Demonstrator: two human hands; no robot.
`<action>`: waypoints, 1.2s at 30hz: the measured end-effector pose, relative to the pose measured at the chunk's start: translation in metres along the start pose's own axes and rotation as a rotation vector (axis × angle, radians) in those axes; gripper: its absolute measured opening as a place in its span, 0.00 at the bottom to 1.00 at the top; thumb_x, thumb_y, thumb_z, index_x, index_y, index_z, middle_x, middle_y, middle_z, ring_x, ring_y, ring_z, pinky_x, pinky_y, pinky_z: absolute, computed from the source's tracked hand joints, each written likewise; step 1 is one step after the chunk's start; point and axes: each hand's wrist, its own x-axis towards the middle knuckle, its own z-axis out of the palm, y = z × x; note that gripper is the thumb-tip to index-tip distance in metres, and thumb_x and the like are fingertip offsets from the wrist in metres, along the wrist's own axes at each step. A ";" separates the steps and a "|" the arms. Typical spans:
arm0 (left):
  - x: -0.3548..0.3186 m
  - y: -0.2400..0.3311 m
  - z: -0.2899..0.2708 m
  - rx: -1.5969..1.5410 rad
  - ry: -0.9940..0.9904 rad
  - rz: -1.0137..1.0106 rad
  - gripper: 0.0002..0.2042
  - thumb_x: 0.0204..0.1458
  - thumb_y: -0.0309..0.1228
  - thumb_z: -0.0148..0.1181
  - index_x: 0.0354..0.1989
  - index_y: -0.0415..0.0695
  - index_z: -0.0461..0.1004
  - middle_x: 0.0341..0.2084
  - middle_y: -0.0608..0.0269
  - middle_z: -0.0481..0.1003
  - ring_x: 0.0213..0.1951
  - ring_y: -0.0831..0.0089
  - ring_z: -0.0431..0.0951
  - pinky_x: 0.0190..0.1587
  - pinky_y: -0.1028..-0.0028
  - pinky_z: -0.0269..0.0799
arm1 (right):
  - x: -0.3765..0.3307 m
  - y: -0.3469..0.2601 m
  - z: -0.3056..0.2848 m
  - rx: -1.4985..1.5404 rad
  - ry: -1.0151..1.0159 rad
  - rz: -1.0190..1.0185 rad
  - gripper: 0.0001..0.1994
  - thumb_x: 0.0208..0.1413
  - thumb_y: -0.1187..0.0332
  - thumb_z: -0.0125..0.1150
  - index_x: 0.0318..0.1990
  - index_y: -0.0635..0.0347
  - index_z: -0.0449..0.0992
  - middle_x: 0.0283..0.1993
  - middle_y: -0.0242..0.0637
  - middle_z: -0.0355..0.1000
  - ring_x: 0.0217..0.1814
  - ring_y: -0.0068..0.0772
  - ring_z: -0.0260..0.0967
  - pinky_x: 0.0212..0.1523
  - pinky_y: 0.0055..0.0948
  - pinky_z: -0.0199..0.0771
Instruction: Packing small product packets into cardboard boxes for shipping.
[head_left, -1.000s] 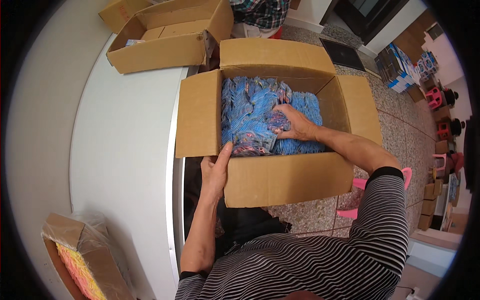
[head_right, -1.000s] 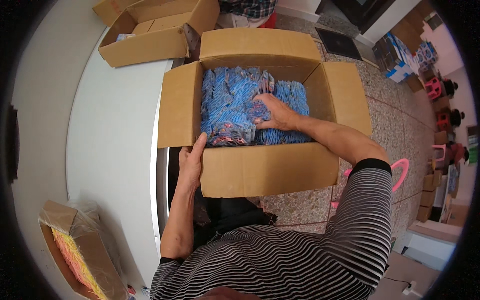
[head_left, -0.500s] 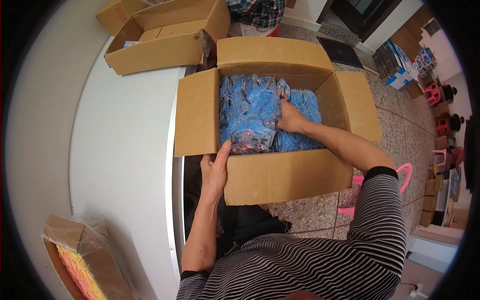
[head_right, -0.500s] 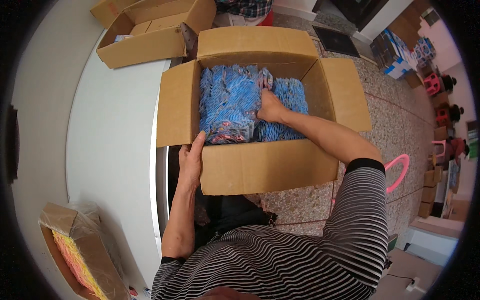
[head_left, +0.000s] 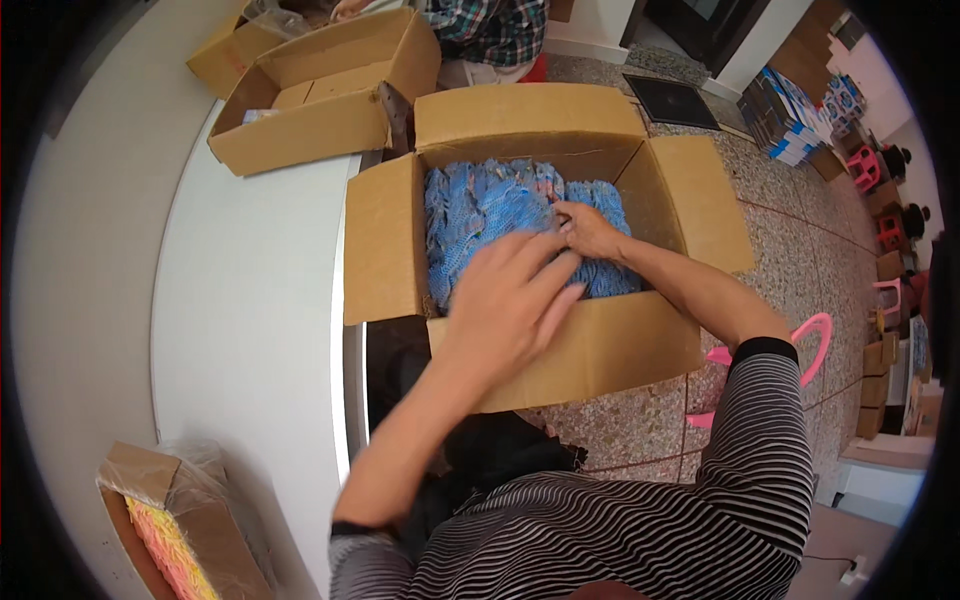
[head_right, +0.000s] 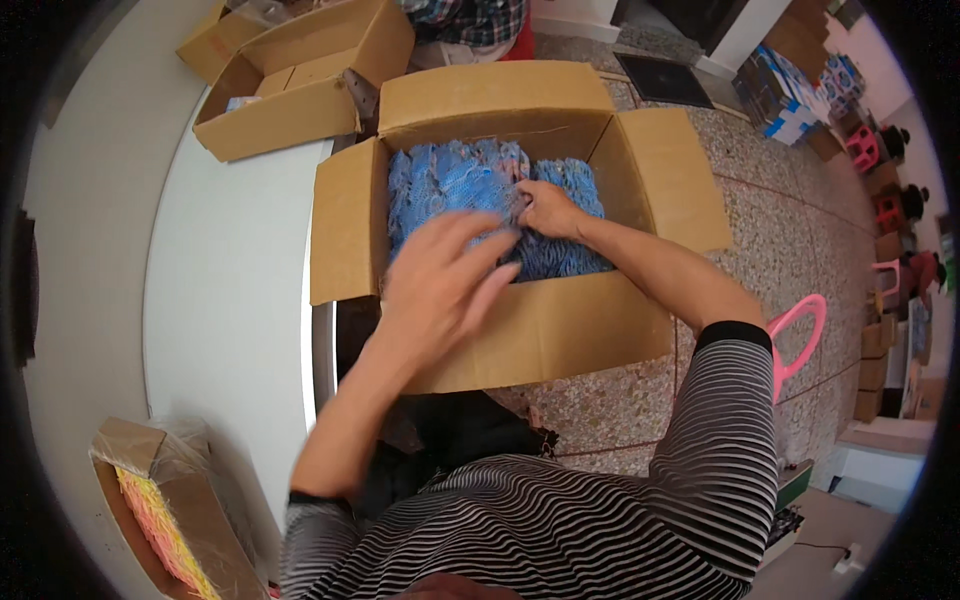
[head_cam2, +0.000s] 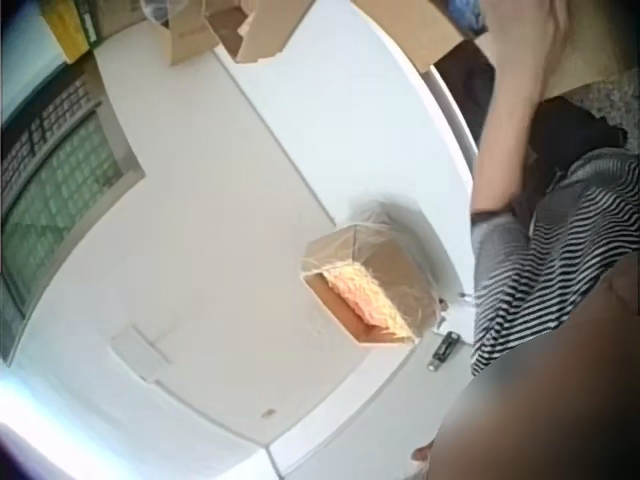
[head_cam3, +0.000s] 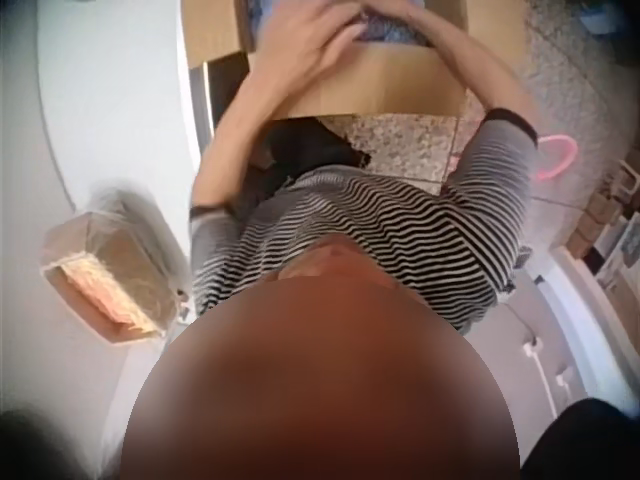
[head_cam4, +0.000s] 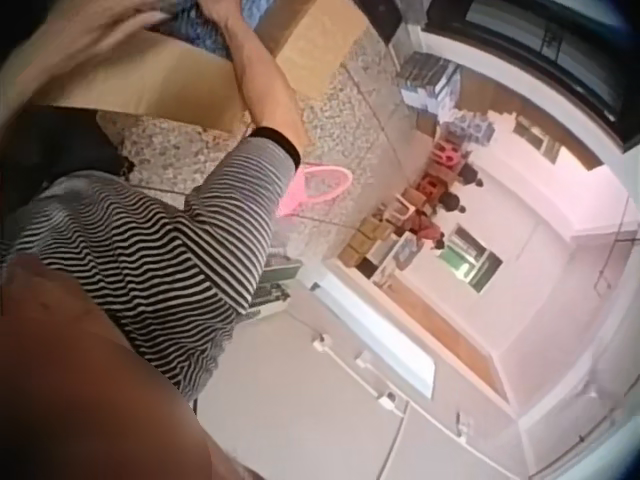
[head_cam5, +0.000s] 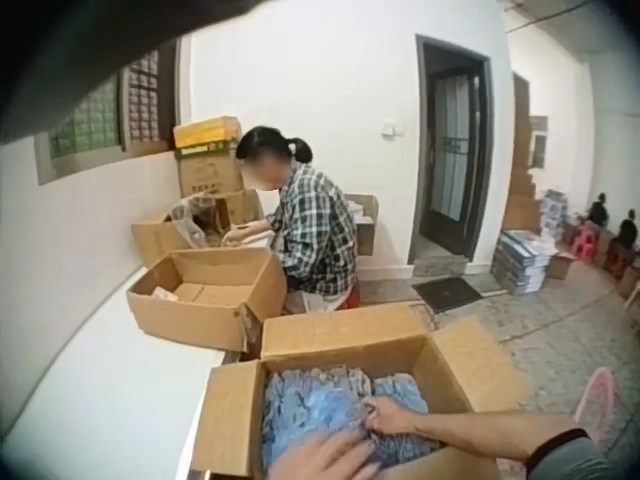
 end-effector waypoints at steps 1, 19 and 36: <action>0.021 -0.013 0.026 0.024 -0.087 0.121 0.12 0.54 0.32 0.64 0.45 0.42 0.76 0.49 0.57 0.75 0.53 0.59 0.74 0.57 0.59 0.68 | -0.004 0.003 -0.006 -0.003 0.018 0.000 0.21 0.47 0.77 0.65 0.51 0.66 0.73 0.42 0.42 0.77 0.45 0.30 0.74 0.45 0.33 0.76; 0.037 -0.101 0.130 0.559 -1.000 0.295 0.16 0.58 0.42 0.55 0.47 0.48 0.83 0.58 0.65 0.74 0.65 0.65 0.66 0.72 0.55 0.48 | 0.000 -0.027 -0.055 0.349 0.031 0.475 0.12 0.60 0.75 0.50 0.49 0.63 0.75 0.47 0.37 0.75 0.51 0.32 0.75 0.43 0.35 0.81; 0.019 -0.109 0.157 0.545 -0.979 0.156 0.20 0.59 0.41 0.51 0.55 0.47 0.80 0.68 0.60 0.66 0.73 0.64 0.55 0.75 0.54 0.34 | 0.054 -0.041 0.015 -0.080 0.359 0.137 0.38 0.60 0.38 0.54 0.59 0.70 0.73 0.59 0.70 0.67 0.63 0.66 0.64 0.65 0.47 0.62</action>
